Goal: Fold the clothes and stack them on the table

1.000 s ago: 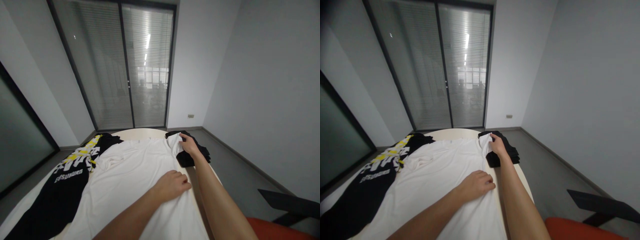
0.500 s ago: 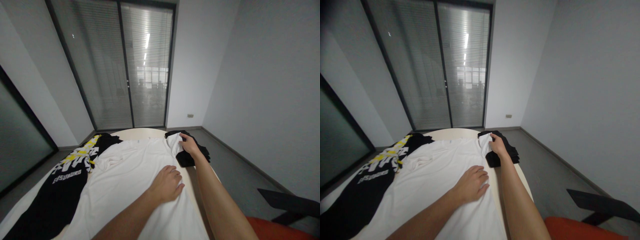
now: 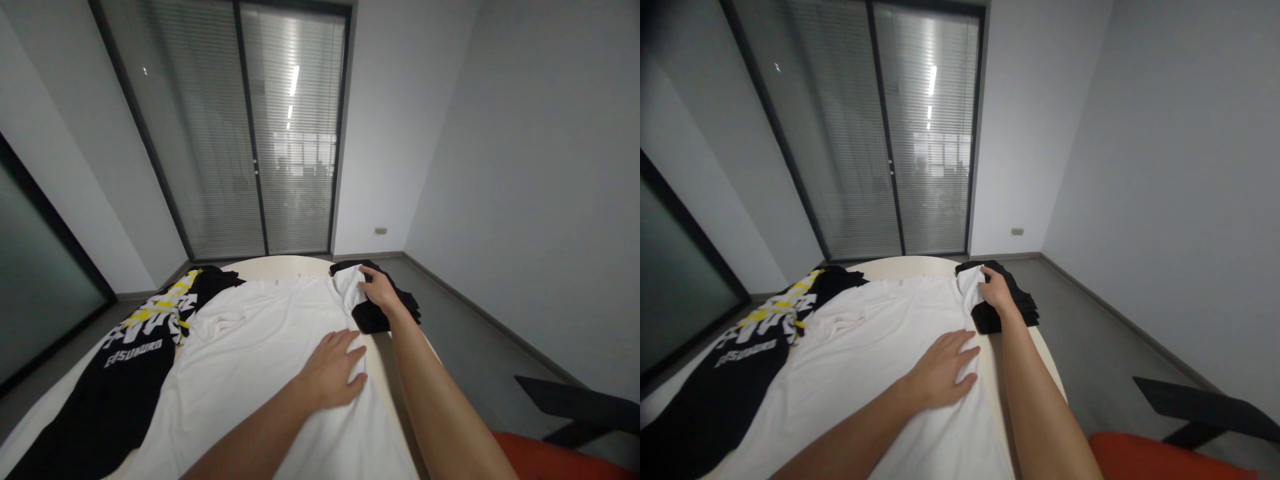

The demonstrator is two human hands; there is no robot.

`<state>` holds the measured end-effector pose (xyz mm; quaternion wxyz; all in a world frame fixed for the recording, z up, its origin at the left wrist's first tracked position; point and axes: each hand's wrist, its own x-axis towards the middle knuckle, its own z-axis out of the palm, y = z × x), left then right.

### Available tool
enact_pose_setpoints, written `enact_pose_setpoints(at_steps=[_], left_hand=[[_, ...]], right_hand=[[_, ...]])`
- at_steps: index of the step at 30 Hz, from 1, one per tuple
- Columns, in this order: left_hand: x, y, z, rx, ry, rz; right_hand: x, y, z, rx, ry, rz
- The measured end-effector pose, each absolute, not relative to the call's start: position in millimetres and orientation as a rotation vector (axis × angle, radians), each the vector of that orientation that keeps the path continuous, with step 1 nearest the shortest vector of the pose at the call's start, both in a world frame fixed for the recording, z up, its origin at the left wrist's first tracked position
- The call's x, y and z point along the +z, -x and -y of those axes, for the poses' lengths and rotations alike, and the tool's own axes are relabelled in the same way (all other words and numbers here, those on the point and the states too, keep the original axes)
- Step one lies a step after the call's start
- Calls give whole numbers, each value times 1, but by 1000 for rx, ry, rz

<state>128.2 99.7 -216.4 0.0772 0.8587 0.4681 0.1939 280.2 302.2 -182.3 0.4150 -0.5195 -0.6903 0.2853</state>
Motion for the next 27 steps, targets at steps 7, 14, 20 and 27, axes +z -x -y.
enact_pose_setpoints(at_steps=[7,14,20,27], left_hand=[[-221,-125,-100,536,-2439,-1394],[-217,-130,-104,793,-2392,-1576],[-212,-121,-113,1026,-2084,-2116],[-228,-99,-131,933,-1757,-2307]], right_hand=[[-183,-277,-300,731,1229,1717],[-179,-263,-297,686,1140,1815],[-177,-248,-289,625,1038,1988],[-180,-230,-271,693,945,2261]])
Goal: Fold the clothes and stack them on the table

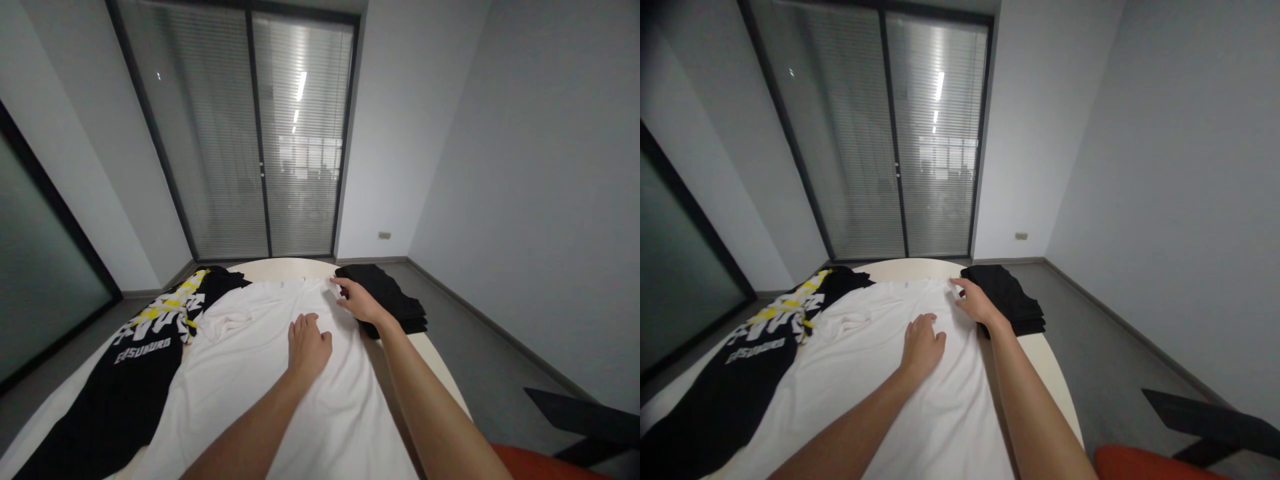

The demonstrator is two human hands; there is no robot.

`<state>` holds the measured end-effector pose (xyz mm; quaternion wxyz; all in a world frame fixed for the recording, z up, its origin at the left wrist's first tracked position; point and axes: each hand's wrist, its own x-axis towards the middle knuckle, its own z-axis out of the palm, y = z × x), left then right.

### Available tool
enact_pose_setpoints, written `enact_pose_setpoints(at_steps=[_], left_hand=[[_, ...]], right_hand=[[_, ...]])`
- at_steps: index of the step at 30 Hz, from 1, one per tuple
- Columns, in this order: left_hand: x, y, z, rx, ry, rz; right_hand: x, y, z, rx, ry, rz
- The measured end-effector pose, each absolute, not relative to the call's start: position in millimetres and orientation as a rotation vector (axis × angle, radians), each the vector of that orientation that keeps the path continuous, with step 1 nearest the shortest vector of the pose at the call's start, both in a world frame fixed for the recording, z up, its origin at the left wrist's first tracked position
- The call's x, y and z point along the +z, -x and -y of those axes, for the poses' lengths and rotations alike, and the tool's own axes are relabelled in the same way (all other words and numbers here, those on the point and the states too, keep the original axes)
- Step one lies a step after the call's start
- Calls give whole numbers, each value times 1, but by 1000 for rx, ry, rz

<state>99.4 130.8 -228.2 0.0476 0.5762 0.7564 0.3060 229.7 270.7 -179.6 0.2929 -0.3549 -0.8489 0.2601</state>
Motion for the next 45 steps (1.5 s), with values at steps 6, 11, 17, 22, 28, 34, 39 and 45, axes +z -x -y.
enact_pose_setpoints(at_steps=[6,11,17,22,28,34,39,45], left_hand=[[-233,-93,-138,980,-1651,-2267],[-236,-93,-137,925,-1698,-2277],[-236,-96,-133,817,-1782,-2310],[-235,-96,-133,804,-1793,-2284],[-233,-96,-132,824,-1781,-2267],[-232,-96,-132,828,-1778,-2242],[-223,-92,-131,786,-1731,-2187],[-214,-74,-95,702,-1940,-2113]], right_hand=[[-187,-217,-257,938,908,2378],[-195,-214,-262,820,941,2419],[-213,-205,-253,414,1166,2584],[-221,-199,-238,415,1376,2745],[-222,-196,-235,342,1392,2739],[-226,-197,-233,272,1374,2693],[-228,-199,-232,270,1377,2697],[-228,-197,-229,234,1393,2681]])
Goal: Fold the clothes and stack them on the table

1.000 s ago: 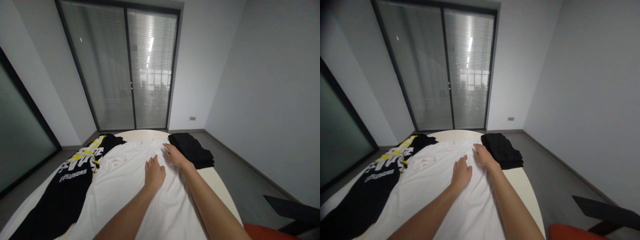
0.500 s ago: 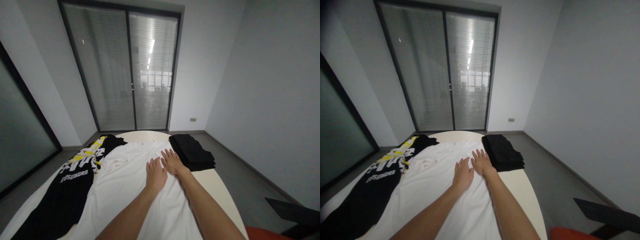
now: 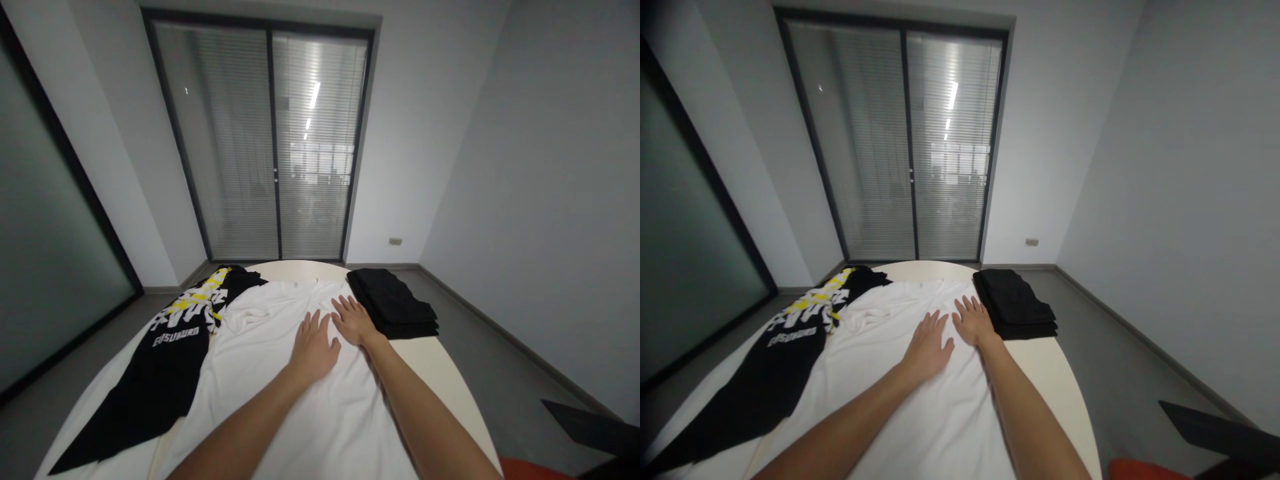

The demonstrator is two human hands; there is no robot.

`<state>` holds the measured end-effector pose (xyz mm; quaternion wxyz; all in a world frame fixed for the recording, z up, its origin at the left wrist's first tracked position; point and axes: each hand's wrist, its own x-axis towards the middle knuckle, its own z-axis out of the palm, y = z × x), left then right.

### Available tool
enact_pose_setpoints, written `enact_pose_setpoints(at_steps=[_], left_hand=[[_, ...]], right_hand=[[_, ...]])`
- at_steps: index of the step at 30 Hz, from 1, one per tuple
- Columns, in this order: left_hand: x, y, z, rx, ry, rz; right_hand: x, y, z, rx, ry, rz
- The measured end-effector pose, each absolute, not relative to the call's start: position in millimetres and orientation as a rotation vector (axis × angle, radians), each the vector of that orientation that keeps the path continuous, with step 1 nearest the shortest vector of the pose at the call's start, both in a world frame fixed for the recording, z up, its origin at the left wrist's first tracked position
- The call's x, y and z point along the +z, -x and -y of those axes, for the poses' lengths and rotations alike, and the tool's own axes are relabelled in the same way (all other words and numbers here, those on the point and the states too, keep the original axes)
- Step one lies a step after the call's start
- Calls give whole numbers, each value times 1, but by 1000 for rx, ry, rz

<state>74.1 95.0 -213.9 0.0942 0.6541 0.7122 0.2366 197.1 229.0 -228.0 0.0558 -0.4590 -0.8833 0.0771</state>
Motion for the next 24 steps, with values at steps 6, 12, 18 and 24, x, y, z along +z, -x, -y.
enact_pose_setpoints(at_steps=[6,12,18,24], left_hand=[[-225,-72,-54,606,-2103,-2048],[-227,-68,-49,648,-2105,-2029],[-228,-67,-51,654,-2139,-1996],[-227,-67,-51,643,-2140,-1989]], right_hand=[[-228,-193,-229,257,1420,2704],[-223,-204,-227,299,1200,2491],[-229,-226,-202,452,1179,2687],[-227,-235,-189,436,1087,2605]])
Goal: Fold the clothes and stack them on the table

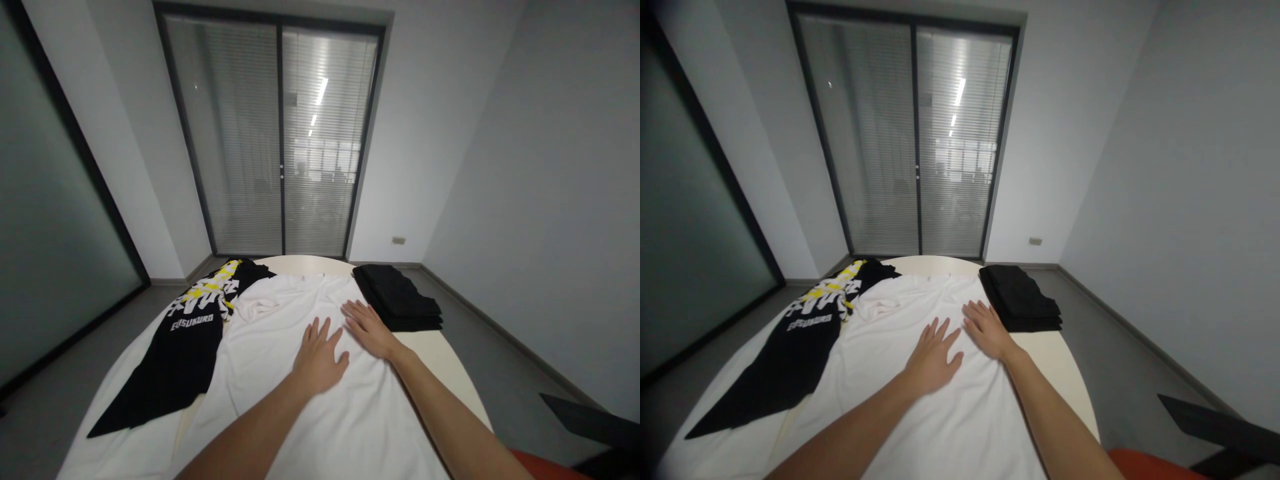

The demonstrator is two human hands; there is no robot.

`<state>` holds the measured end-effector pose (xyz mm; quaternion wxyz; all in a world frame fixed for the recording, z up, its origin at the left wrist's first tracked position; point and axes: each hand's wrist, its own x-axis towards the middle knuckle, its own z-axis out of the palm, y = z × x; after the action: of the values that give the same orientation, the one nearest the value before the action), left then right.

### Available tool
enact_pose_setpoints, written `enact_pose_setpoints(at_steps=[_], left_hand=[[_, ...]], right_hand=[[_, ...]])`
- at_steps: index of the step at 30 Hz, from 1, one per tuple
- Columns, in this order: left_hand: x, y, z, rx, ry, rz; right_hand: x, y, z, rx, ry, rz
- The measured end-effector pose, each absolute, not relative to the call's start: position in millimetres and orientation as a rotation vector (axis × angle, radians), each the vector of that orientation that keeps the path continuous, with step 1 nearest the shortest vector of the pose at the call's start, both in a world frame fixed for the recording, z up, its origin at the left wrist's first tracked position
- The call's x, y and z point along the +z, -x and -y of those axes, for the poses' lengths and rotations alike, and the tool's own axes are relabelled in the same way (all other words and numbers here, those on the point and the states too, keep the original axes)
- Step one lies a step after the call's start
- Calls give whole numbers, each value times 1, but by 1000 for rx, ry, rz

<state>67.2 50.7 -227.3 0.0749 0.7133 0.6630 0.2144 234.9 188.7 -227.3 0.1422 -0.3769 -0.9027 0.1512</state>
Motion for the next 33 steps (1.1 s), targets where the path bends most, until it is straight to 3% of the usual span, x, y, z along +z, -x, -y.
enact_pose_setpoints(at_steps=[7,17,26,33], left_hand=[[-226,-68,-52,606,-2145,-2000],[-228,-68,-53,563,-2147,-2023],[-227,-68,-53,567,-2129,-1997],[-227,-68,-52,559,-2135,-1999]], right_hand=[[-229,-246,-185,568,1037,2645],[-228,-254,-183,416,977,2539],[-179,-258,-154,-7,1822,2266],[-187,-250,-147,-94,1951,2320]])
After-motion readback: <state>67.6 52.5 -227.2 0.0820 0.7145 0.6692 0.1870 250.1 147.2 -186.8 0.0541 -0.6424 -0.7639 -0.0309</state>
